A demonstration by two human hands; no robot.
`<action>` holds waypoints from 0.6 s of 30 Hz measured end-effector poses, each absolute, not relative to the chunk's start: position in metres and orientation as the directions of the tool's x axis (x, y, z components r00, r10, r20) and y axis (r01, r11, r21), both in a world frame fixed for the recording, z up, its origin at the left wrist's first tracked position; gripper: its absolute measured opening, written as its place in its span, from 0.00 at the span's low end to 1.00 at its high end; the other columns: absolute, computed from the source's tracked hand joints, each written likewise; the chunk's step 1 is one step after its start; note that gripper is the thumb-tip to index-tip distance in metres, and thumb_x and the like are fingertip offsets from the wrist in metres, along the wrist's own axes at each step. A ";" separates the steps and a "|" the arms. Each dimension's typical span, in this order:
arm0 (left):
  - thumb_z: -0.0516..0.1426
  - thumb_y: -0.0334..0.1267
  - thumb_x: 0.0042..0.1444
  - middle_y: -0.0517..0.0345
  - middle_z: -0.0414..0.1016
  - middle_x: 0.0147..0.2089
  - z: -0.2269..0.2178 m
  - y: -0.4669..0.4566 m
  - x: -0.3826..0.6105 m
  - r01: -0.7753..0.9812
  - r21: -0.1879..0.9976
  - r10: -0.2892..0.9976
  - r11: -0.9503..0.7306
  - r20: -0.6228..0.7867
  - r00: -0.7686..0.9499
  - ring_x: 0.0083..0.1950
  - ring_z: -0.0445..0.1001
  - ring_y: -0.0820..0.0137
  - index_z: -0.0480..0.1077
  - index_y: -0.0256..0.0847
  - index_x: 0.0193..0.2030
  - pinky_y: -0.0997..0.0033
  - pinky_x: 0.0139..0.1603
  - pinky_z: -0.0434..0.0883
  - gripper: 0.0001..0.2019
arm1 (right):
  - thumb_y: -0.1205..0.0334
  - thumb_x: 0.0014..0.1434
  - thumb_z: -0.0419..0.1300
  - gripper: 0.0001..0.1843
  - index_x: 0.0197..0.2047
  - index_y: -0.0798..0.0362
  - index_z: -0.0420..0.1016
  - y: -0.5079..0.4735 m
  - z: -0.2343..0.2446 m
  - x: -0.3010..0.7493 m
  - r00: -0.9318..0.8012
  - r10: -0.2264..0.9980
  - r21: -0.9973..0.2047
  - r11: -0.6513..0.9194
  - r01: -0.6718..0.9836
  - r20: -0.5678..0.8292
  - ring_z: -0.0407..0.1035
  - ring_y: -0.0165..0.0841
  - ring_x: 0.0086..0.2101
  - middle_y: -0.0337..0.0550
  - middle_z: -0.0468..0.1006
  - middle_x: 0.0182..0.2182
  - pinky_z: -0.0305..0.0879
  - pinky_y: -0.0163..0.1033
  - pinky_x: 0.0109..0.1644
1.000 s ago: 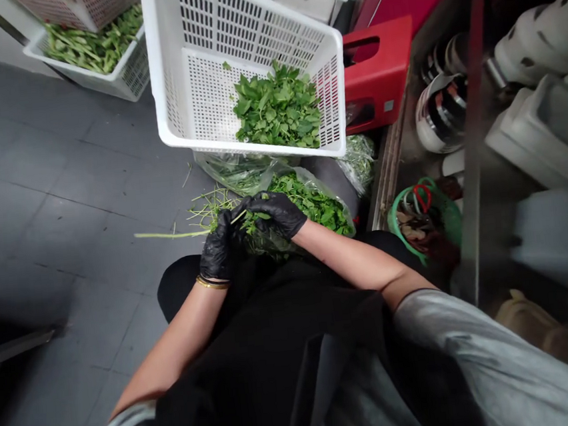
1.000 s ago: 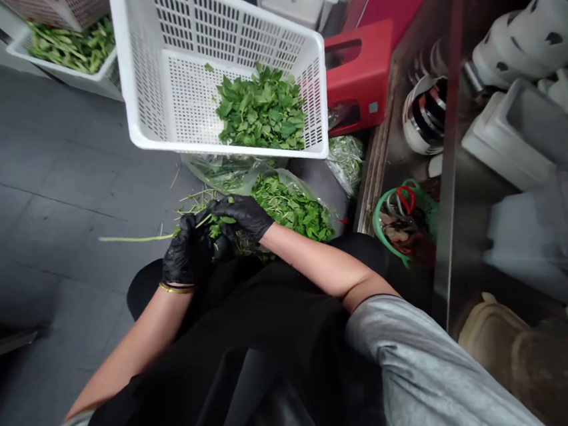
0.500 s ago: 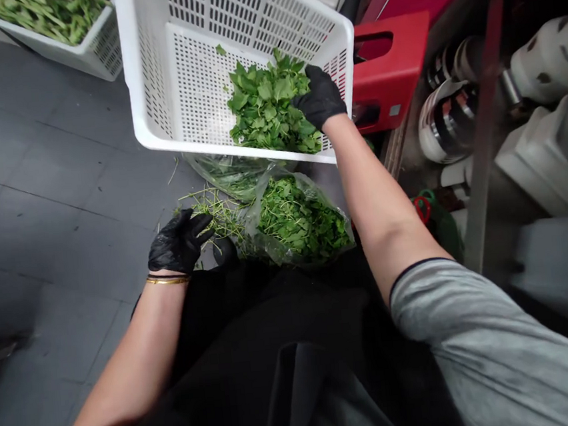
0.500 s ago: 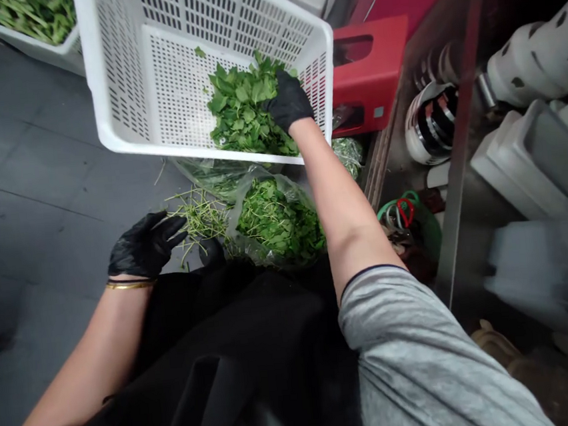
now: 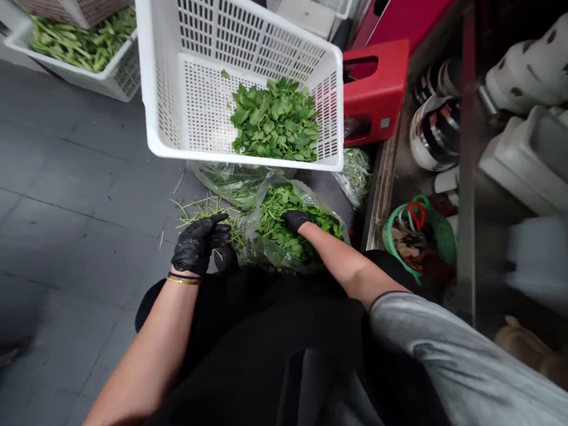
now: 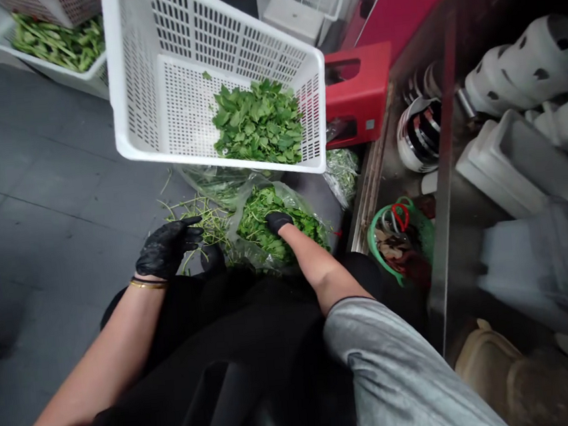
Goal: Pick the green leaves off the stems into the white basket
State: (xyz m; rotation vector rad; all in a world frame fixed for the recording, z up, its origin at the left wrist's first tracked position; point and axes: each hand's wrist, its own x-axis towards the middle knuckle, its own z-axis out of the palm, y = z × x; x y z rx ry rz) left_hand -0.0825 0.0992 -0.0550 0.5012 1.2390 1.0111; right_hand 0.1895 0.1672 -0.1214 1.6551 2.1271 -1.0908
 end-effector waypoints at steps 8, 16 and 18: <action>0.68 0.33 0.41 0.52 0.78 0.47 -0.023 0.092 -0.021 0.066 0.987 0.986 0.147 -0.151 0.072 0.58 0.68 0.58 0.80 0.44 0.37 0.66 0.61 0.61 0.13 | 0.60 0.61 0.53 0.16 0.46 0.55 0.79 0.128 -0.048 0.185 -0.520 0.658 -0.236 0.475 0.848 -0.545 0.73 0.44 0.44 0.55 0.79 0.44 0.65 0.40 0.43; 0.66 0.25 0.38 0.57 0.74 0.19 -0.039 0.091 -0.008 -0.014 0.907 0.792 0.422 -0.361 0.492 0.21 0.69 0.70 0.77 0.43 0.20 0.75 0.23 0.67 0.08 | 0.61 0.63 0.53 0.14 0.45 0.51 0.79 0.103 0.009 0.197 -0.732 0.595 -0.330 0.654 0.681 -0.331 0.73 0.38 0.41 0.48 0.79 0.42 0.62 0.37 0.39; 0.67 0.23 0.34 0.53 0.77 0.24 -0.038 0.085 -0.015 -0.018 0.903 0.798 0.428 -0.369 0.477 0.24 0.72 0.69 0.78 0.42 0.22 0.75 0.25 0.69 0.10 | 0.60 0.62 0.55 0.13 0.44 0.49 0.80 0.103 0.007 0.205 -0.767 0.559 -0.437 0.632 0.640 -0.315 0.72 0.35 0.41 0.45 0.79 0.42 0.61 0.35 0.41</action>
